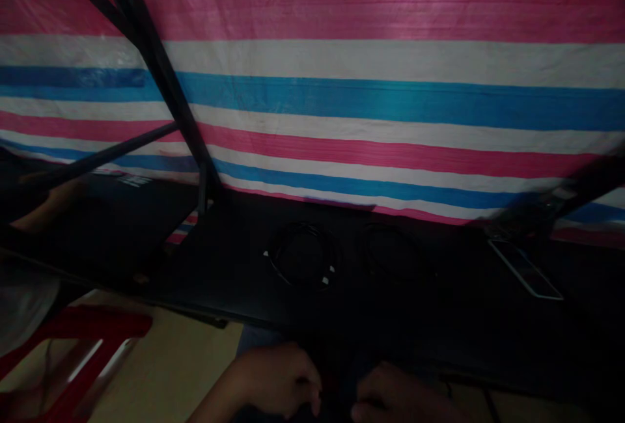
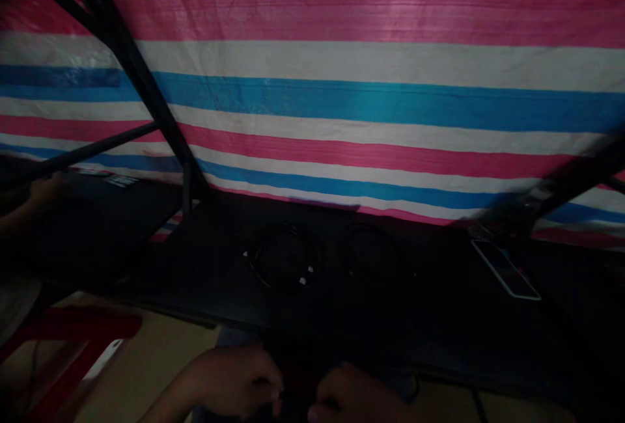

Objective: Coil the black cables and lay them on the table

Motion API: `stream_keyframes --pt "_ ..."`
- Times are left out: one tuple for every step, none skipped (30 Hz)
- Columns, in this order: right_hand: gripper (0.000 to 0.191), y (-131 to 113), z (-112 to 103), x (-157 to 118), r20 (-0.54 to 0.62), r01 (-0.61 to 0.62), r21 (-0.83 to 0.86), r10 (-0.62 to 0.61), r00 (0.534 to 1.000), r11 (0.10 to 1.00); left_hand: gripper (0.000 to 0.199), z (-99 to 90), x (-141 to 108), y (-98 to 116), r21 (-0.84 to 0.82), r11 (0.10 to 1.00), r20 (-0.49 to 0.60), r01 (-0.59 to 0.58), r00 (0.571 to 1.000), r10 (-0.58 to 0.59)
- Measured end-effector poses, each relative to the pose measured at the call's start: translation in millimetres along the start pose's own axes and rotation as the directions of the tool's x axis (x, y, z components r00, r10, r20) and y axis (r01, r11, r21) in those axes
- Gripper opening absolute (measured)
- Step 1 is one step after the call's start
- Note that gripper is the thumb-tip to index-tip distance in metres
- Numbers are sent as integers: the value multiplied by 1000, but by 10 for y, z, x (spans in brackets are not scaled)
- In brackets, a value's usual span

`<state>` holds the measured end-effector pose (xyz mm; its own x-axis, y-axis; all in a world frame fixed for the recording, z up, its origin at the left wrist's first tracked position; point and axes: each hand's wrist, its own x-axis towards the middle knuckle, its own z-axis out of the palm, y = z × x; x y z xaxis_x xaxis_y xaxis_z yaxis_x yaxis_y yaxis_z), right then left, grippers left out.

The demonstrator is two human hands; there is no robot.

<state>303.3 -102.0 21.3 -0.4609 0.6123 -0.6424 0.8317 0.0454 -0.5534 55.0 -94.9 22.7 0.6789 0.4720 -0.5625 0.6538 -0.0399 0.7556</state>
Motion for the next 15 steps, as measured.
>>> stream_keyframes --pt "25 -16 40 22 3 -19 6 19 1000 1000 38 45 63 4 55 998 -23 -14 1000 16" --pt "27 -34 81 46 18 -37 3 37 999 999 36 94 123 10 111 994 -37 -26 999 31" --pt "27 -47 118 65 48 -58 -9 59 997 998 34 142 173 18 162 986 -39 -30 999 37" --pt "28 -51 144 77 69 -74 -28 75 995 997 32 181 206 27 197 980 -34 -29 999 37" --pt "29 -43 155 79 85 -78 -47 82 993 996 30 206 220 36 213 977 -32 -28 999 36" --pt "29 -21 147 70 88 -78 -61 83 993 995 29 213 213 44 209 977 -35 -31 999 39" --pt "29 12 120 49 79 -81 -66 86 993 995 26 201 186 51 185 982 -40 -34 998 42" --pt "29 51 76 20 63 -83 -65 87 994 994 25 172 142 56 149 988 -40 -39 998 46" --pt "27 93 22 -15 47 -92 -58 95 994 994 25 134 89 57 110 993 -38 -48 998 53" --pt "25 131 -36 -50 29 -108 -47 110 994 993 27 93 33 54 78 996 -37 -52 998 55" --pt "22 163 -88 -82 22 -127 -40 128 992 991 29 62 -16 45 59 997 -40 -43 998 46" --pt "20 189 -129 -106 11 -142 -35 143 990 989 29 49 -53 28 49 998 -46 -26 999 28" --pt "19 207 -153 -120 3 -149 -34 150 989 988 28 64 -70 2 52 999 -65 -3 998 6" --pt "18 220 -158 -120 -5 -151 -38 151 989 988 26 110 -66 -34 65 997 -99 27 995 -21" --pt "17 229 -143 -109 -12 -141 -40 140 990 989 23 188 -40 -79 87 994 -137 72 989 -59"
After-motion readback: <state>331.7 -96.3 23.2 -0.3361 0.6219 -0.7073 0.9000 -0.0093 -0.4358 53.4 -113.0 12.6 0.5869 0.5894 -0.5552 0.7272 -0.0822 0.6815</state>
